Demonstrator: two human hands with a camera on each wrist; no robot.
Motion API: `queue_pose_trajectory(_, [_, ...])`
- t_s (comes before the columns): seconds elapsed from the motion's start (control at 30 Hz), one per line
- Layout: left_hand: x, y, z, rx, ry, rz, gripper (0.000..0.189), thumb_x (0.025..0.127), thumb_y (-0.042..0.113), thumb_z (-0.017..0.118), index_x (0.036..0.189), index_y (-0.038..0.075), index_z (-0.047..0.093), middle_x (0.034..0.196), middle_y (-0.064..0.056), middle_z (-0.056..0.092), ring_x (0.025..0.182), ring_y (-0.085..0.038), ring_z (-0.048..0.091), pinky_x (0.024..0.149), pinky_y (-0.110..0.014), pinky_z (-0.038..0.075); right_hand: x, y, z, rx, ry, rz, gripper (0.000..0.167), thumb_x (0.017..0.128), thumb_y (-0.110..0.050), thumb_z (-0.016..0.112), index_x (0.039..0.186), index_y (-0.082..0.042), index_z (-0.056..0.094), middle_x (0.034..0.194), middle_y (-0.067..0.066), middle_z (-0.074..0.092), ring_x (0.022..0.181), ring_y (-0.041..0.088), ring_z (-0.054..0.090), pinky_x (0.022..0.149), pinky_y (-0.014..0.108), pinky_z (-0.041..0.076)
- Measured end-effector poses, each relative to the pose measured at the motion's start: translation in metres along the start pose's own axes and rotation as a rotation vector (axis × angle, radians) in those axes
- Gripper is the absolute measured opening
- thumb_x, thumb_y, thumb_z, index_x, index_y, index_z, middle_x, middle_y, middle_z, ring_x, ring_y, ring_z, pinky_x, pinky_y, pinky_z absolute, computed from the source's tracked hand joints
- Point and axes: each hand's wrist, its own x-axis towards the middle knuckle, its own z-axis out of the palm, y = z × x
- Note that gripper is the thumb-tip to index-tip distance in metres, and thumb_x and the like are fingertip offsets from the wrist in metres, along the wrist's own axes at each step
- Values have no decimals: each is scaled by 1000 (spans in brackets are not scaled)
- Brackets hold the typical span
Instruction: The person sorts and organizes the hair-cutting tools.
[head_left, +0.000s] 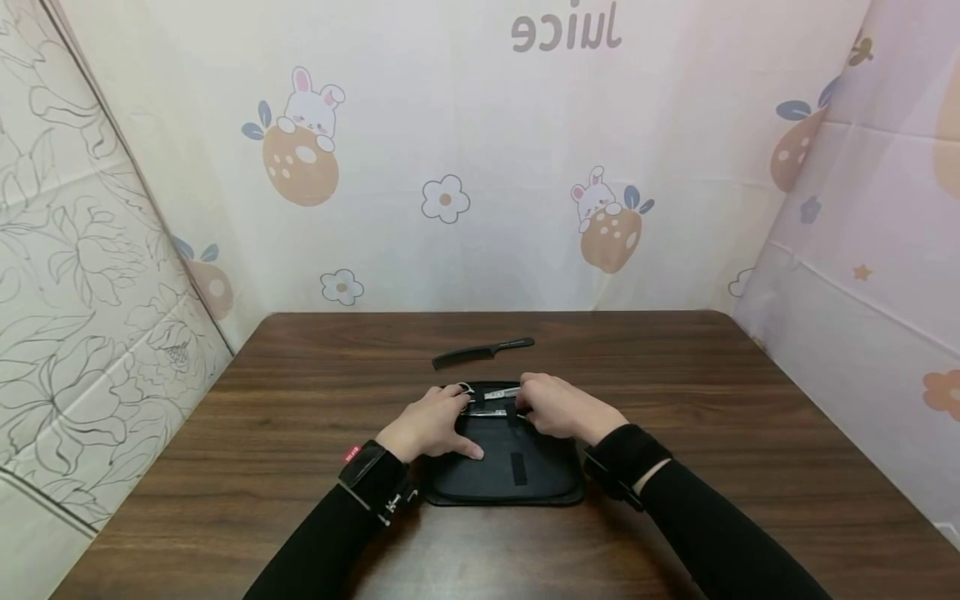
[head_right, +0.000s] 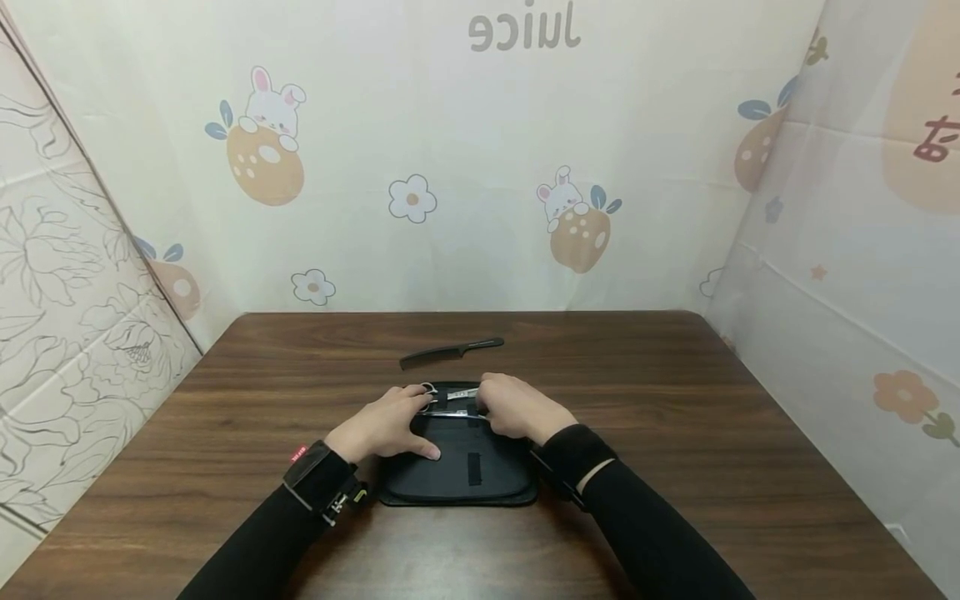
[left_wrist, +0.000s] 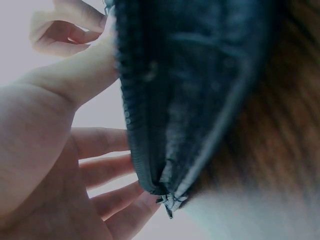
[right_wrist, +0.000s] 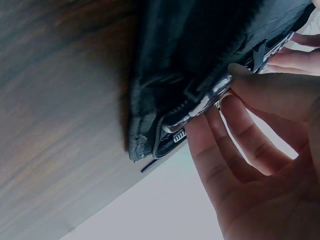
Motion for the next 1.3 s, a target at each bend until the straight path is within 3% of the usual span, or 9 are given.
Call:
queue_pose_trajectory(0.37, [2,-1,-1,20,-7,-5,93,80,58,81,150,7,49,159,-12,39,142,-32,39,109,-50,41,1,-2,-4,-9,-4,13,17,96,-5,69,110,-7,77,99,1,58,84,14,57,78,35,53])
queue_pose_trajectory(0.6, [2,0,-2,20,-19,-12,92,80,58,81,150,8,49,160,-11,39,143,-33,39,109,-50,41,-1,1,-7,-96,22,13,15,93,-8,72,107,-11,78,95,0,60,83,16,55,74,36,50])
queue_pose_trajectory(0.93, [1,-1,-2,18,-20,-4,92,81,58,81,150,7,49,159,-12,39,143,-33,38,108,-51,42,-5,4,-3,-90,31,51,19,91,-13,75,109,-9,78,101,3,71,98,21,60,78,38,52])
queue_pose_trajectory(1.3, [1,0,-2,18,-20,-4,92,80,58,81,150,7,49,159,-11,39,143,-33,39,108,-50,42,-4,6,1,-86,44,-6,18,93,-7,71,110,-9,79,103,4,69,102,23,60,81,39,53])
